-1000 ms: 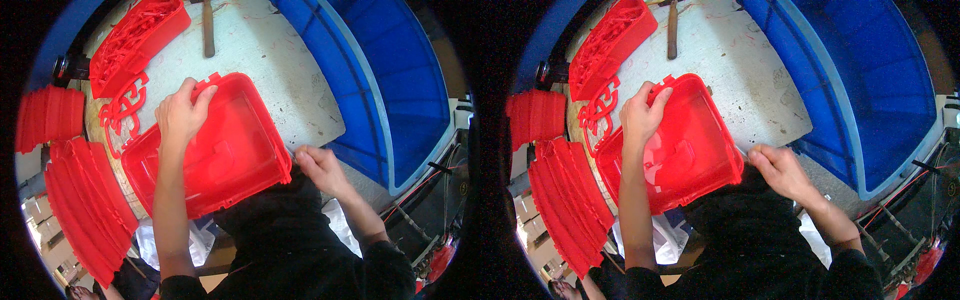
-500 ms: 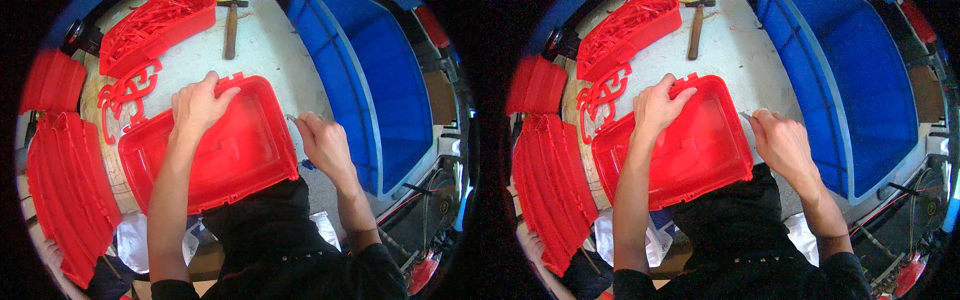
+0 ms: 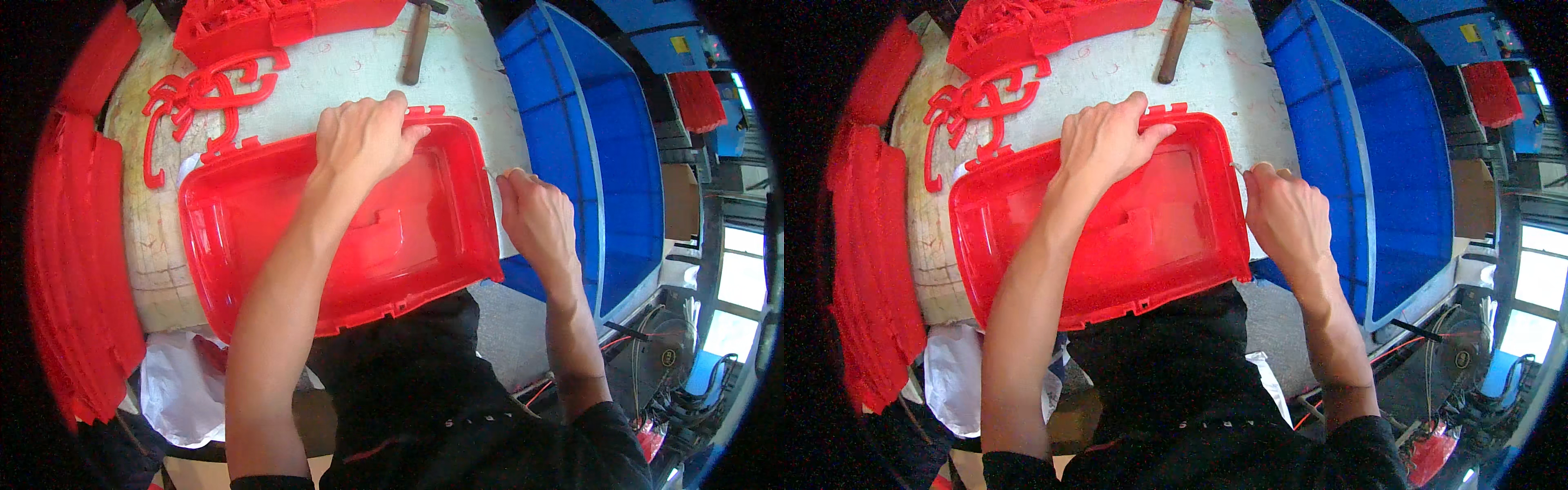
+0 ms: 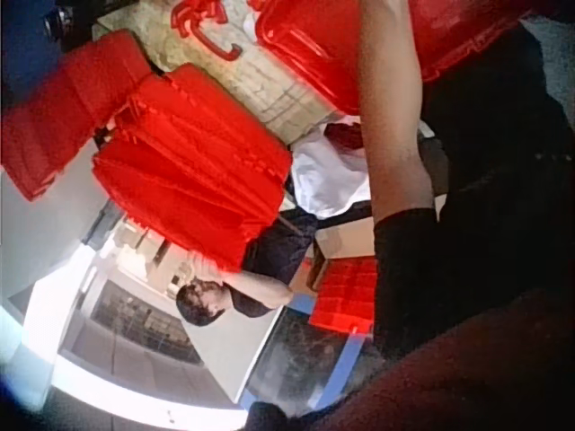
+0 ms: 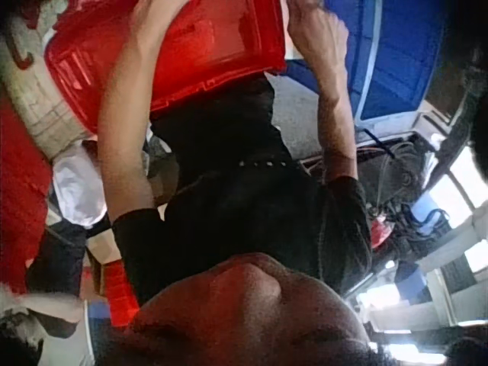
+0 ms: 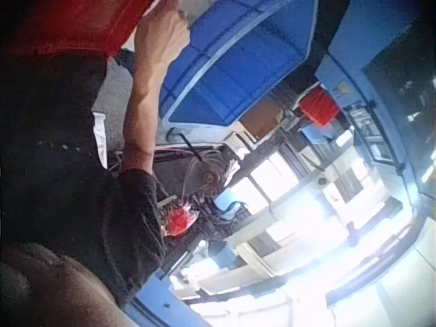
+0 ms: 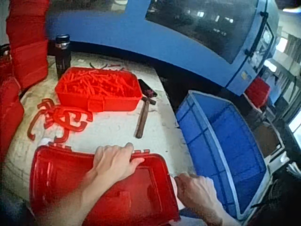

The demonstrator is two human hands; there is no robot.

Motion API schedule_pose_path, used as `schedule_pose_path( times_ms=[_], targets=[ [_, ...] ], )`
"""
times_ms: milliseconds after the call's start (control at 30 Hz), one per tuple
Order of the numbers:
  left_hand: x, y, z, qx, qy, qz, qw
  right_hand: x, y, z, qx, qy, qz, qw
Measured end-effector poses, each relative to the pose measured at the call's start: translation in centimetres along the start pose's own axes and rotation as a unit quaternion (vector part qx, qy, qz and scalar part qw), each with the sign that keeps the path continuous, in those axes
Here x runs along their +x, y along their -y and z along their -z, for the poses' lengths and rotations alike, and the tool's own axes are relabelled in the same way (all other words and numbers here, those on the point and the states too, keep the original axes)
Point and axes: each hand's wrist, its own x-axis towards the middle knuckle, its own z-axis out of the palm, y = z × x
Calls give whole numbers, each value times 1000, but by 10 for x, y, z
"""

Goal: The person repeatedly trims excess plastic flash from red rectangular containers using a small handheld blade. They rotate each container, scrape edges and handle areas, and place finished units into a stack. A coworker is visible across the table performing similar trimming.

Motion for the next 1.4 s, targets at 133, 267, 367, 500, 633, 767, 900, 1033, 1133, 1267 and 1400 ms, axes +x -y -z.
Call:
schedule_pose_path(
  times_ms=[133, 267, 367, 500, 633, 767, 900, 1033, 1133, 1267, 1400],
  targets=[
    [0, -1, -1, 1, 14, 14, 1000, -14, -2, 0, 6, 23, -23, 999],
    [1, -1, -2, -3, 6, 14, 1000, -27, -6, -1, 23, 24, -25, 999],
    [0, -1, -2, 23, -4, 4, 1000, -35, -7, -1, 30, 21, -21, 999],
    [1, -2, 1, 21, 4, 6, 1000, -48, -6, 0, 46, 41, -48, 997],
    [1, -3, 2, 27, 11, 9, 1000, -68, -9, 4, 76, 45, -52, 995],
    [1, -6, 3, 25, 14, 12, 1000, -92, -17, 1, 100, 57, -59, 992],
    [1, -7, 8, 29, 18, 18, 999, -116, -35, 10, 215, 86, -28, 972],
    [1, -8, 8, 36, 48, 29, 998, -116, -48, 13, 412, 94, -209, 882],
    [6, -2, 8, 39, 62, 38, 997, -97, -35, -17, 495, 31, -191, 847],
    [6, 39, 41, 80, -29, 86, 993, -81, -37, -48, 486, 50, -148, 860],
    [-48, 114, 114, -308, -69, 217, 924, -80, -66, -53, 606, -1, -187, 773]
  ],
)
